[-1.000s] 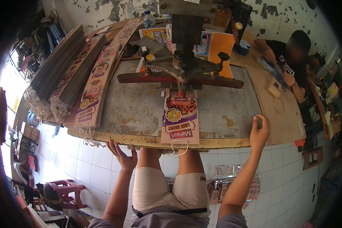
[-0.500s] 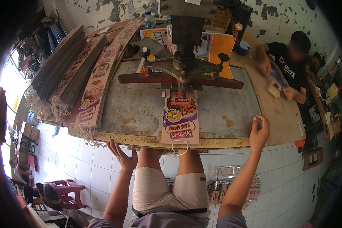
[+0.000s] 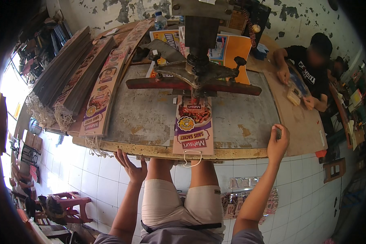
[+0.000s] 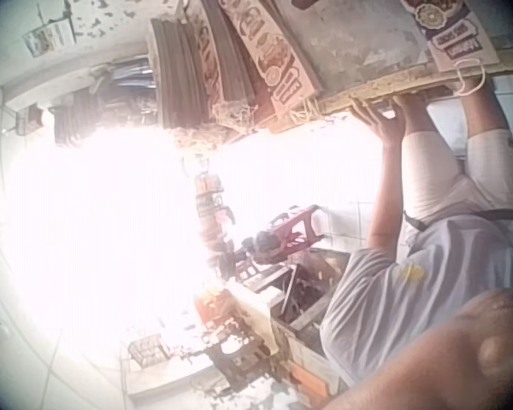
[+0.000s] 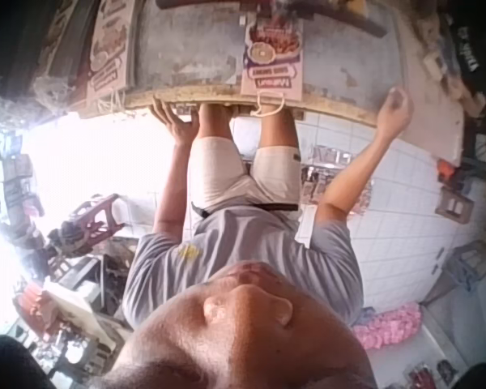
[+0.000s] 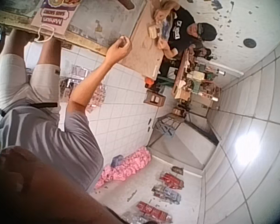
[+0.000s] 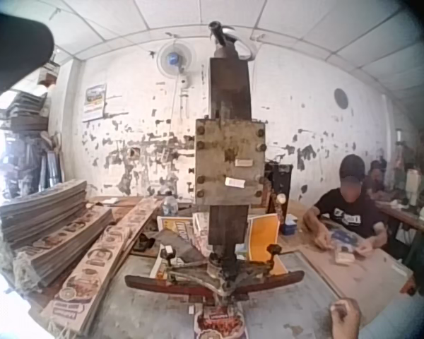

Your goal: The person performs screen printing on product packaging by aligning a long sheet of printed packets under a press, pulling down the lever to apply ink, and repeating the process for subsequent sections.

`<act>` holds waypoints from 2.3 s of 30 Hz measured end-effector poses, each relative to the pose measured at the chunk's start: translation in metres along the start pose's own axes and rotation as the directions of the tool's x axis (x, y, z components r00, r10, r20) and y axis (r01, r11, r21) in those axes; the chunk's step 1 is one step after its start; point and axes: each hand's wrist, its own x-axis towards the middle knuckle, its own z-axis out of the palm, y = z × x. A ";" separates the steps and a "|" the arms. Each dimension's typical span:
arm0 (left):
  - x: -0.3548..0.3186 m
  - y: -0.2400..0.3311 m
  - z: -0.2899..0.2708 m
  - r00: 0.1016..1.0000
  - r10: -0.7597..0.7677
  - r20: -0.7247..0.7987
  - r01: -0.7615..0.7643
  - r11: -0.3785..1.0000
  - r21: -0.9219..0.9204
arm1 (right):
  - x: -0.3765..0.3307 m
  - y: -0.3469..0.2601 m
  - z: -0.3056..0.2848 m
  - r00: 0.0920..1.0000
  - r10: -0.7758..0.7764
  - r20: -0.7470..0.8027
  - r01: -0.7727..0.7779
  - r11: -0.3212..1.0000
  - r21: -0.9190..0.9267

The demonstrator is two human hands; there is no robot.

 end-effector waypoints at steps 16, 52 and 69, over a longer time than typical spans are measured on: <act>-0.002 -0.001 0.000 1.000 -0.018 0.006 0.018 1.000 -0.010 | 0.000 0.000 0.000 1.000 -0.025 -0.013 0.025 1.000 0.004; 0.005 0.010 -0.015 0.996 -0.082 -0.018 0.080 0.990 -0.115 | -0.068 -0.176 0.037 0.442 -0.680 0.585 0.603 0.708 0.367; 0.013 0.019 -0.026 0.996 -0.093 0.010 0.093 0.986 -0.140 | -0.073 -0.079 -0.027 0.555 -0.715 0.425 0.797 0.604 -0.024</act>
